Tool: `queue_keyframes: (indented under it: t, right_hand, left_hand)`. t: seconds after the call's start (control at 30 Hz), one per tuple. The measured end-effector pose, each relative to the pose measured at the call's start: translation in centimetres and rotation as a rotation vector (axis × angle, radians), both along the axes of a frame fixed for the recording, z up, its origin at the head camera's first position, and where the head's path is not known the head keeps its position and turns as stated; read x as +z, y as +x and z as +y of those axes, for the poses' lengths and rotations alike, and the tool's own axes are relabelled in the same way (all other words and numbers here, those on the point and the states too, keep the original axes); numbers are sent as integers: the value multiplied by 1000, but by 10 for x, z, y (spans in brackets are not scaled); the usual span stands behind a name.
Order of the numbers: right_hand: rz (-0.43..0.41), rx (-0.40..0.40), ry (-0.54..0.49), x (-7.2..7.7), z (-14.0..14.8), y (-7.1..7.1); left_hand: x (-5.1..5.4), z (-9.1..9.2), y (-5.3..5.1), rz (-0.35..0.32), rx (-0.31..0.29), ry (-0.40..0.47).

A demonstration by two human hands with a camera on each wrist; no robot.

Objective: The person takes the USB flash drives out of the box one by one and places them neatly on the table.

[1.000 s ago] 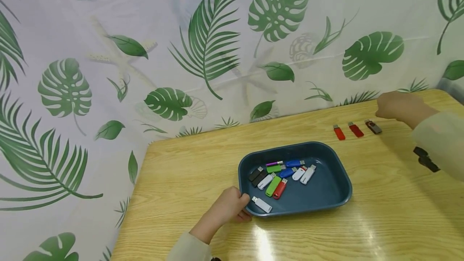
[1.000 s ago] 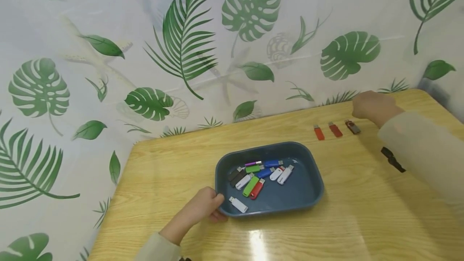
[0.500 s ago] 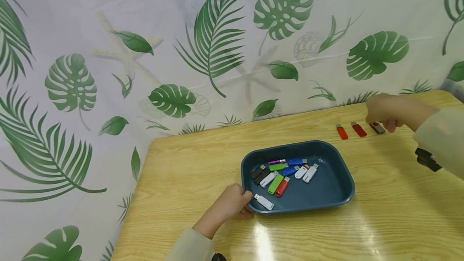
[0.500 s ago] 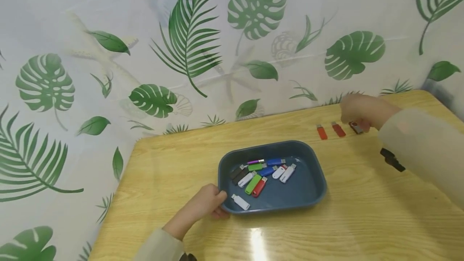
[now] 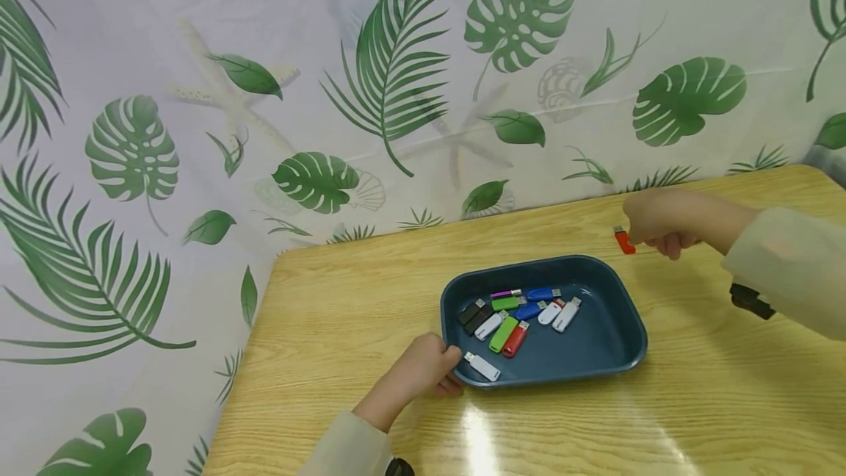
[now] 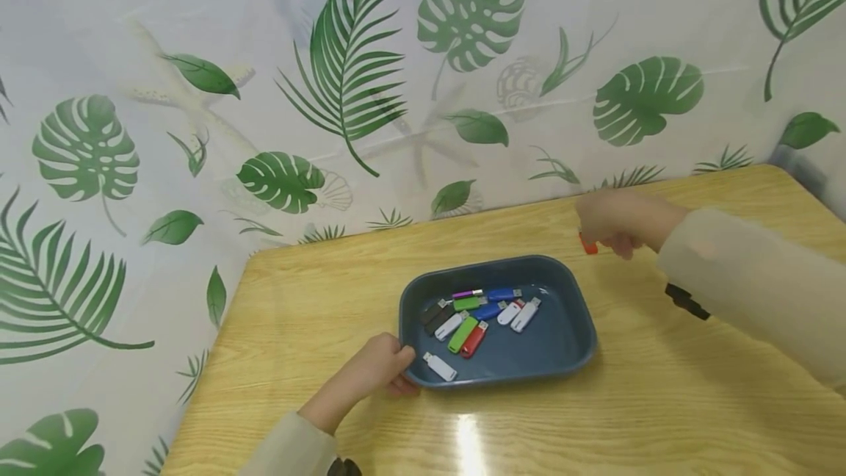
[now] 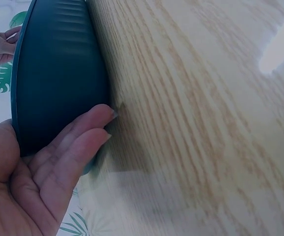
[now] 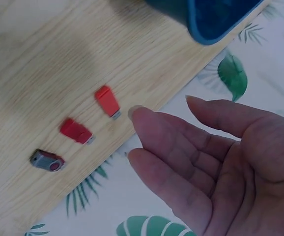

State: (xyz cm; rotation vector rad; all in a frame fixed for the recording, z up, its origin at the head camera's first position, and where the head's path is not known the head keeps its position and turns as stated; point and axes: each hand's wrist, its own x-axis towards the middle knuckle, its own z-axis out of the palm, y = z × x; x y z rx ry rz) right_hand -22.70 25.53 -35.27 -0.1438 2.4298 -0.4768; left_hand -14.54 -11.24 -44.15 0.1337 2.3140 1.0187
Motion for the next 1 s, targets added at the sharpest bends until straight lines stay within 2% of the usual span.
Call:
queue_keyframes:
  t: [0.27, 0.53, 0.77, 0.9, 1.0]
  right_hand:
    - [39, 145, 79, 7, -37, 7]
    - [68, 231, 88, 6, -71, 11]
    - [42, 278, 133, -9, -106, 10]
    - [14, 284, 180, -20, -127, 11]
    - [-10, 277, 172, -26, -141, 12]
  left_hand:
    - [0, -1, 0, -3, 6, 8]
    - [-1, -1, 0, -1, 9, 14]
    - [-1, 0, 0, 0, 11, 18]
    - [0, 0, 0, -4, 15, 25]
    - [0, 0, 0, -4, 11, 23]
